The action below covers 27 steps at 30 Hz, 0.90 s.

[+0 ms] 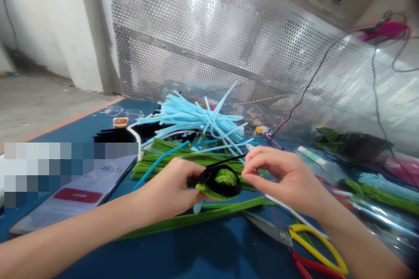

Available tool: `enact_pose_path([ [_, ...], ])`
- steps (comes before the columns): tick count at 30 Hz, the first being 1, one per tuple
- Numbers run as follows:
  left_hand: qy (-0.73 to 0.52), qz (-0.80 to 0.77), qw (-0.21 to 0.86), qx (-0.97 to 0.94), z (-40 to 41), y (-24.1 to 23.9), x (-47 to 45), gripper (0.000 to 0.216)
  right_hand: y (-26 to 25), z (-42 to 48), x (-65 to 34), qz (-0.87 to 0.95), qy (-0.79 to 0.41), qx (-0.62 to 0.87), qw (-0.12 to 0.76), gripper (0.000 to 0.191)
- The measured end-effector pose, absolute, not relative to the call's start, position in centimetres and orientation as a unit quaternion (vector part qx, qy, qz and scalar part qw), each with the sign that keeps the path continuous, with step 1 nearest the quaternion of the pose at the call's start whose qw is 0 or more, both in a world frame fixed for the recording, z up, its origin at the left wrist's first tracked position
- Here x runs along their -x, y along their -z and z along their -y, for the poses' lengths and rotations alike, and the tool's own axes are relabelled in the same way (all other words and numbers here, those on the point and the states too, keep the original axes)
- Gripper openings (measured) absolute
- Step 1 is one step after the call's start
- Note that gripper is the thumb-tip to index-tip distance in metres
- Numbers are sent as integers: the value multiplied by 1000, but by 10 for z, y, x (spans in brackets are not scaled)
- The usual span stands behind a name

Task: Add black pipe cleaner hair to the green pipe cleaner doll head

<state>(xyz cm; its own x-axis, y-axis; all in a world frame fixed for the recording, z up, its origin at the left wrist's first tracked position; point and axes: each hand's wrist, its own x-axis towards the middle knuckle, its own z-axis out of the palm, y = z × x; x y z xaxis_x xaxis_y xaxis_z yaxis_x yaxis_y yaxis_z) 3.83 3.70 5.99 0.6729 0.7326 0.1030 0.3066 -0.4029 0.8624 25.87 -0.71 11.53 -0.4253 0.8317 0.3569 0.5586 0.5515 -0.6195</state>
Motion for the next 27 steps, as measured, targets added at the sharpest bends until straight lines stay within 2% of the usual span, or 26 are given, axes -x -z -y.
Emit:
enact_pose_path([
  [5,-229,-281,487,-795,-38,-63,-38,18,-111,14,-260,831,-196,378,358,7],
  [15,-216,-264,452,-824,-40,-59,-36,12,-103,22,-248,824,-187,385,370,6],
  [27,-218,-281,423,-833,-38,-62,-36,8,-104,25,-248,819,-203,415,340,9],
])
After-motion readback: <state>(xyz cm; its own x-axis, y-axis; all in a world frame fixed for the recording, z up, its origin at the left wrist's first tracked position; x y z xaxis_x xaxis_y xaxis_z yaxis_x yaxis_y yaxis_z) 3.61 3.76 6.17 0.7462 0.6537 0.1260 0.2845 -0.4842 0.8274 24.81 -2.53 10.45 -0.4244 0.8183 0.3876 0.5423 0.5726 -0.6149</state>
